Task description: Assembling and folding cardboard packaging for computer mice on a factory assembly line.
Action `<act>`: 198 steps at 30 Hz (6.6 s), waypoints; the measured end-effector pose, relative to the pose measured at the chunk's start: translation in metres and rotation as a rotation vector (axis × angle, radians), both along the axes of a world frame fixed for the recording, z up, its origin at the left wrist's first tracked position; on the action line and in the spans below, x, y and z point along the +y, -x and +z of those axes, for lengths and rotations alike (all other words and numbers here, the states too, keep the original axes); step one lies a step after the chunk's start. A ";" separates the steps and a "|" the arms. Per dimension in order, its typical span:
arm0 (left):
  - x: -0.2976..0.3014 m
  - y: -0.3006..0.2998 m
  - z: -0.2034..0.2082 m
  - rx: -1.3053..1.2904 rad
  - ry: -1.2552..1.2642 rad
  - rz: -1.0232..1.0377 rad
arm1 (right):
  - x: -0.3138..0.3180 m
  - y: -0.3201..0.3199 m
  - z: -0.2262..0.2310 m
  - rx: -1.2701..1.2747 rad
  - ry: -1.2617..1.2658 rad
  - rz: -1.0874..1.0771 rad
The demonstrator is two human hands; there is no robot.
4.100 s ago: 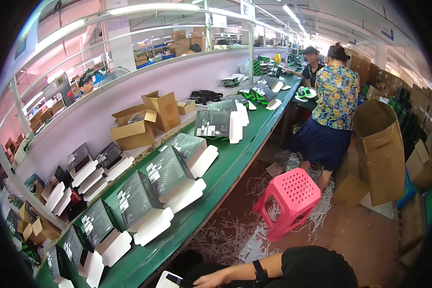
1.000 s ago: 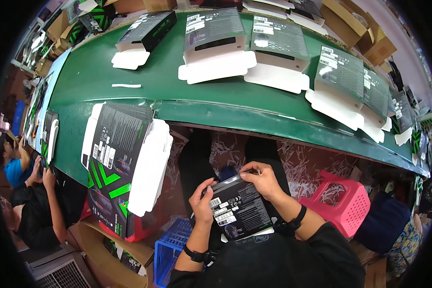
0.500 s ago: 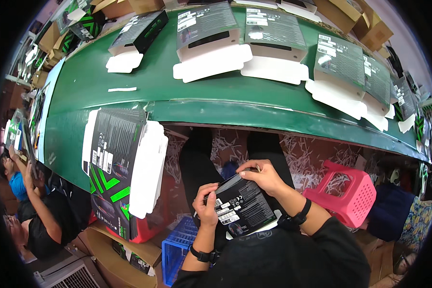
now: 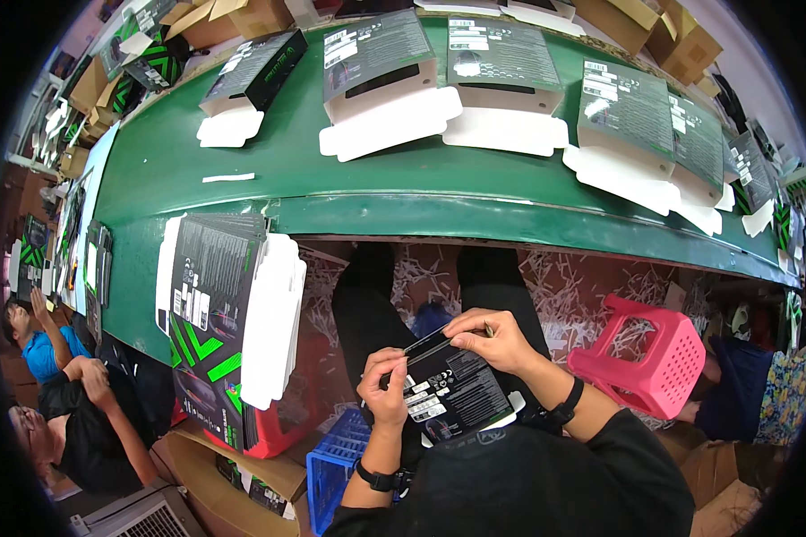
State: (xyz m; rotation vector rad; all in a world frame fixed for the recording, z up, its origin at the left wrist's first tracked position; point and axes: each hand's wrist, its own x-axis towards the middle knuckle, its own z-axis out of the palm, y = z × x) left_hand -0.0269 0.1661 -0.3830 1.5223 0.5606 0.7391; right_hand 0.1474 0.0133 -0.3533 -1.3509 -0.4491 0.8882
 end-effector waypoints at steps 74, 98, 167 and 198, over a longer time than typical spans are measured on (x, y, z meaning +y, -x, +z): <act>0.308 0.061 0.184 1.392 -0.810 0.196 | 0.021 -0.027 0.263 -1.828 -0.710 0.048; 0.109 0.029 0.251 0.588 -1.283 0.035 | 0.024 -0.034 0.191 -1.441 -0.061 0.434; -0.019 -0.047 0.035 -0.481 2.173 -0.679 | 0.067 -0.066 0.109 -1.605 -0.129 -0.250; -0.012 -0.044 0.016 -0.532 2.203 -0.676 | 0.065 -0.053 0.088 -1.625 -0.300 -0.171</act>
